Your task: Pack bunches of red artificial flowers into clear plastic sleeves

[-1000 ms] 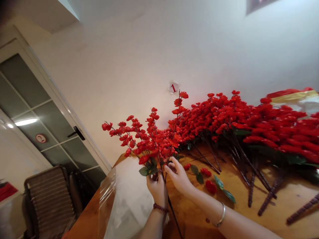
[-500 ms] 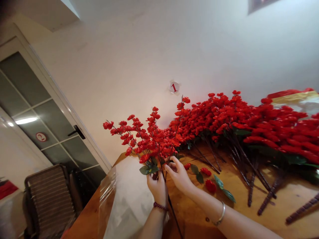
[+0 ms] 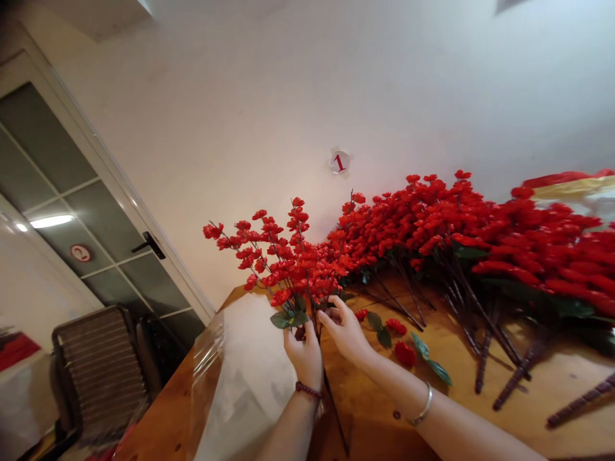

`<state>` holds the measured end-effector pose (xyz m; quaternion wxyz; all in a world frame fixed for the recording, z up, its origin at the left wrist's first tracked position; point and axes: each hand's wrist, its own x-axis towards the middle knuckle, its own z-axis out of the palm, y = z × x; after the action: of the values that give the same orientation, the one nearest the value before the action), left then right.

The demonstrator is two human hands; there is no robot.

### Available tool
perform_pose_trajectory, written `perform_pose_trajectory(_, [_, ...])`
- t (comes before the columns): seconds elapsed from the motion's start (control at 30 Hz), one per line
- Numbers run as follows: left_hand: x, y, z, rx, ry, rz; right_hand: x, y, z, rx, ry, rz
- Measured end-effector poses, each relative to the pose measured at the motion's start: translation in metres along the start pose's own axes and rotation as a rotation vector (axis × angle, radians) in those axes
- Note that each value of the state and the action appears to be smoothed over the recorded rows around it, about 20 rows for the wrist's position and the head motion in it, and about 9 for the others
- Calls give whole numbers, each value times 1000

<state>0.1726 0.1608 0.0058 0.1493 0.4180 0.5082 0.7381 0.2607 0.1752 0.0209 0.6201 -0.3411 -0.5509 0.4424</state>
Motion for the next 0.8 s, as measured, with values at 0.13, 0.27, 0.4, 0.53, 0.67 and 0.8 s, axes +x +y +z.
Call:
perform_pose_trajectory(0.13, [3,3,0,-97,-18,-23,3,4,-4,-126,26,-36])
perform_pose_trajectory(0.27, [19,-2,-3,-133,114,-49,10,11,-16,-352,209,20])
perform_pose_trajectory(0.4, [40,-18,-11,-129,216,-140,13,12,-28,-766,201,118])
perform_pose_trajectory(0.53, [50,-31,-16,-141,190,-244,6,7,-30,-1265,-36,135])
perform_pose_trajectory(0.67, [52,-40,-16,-79,156,-366,3,8,-30,-1501,-160,186])
perform_pose_trajectory(0.8, [54,-47,-15,125,170,-396,4,5,-28,-1501,-207,250])
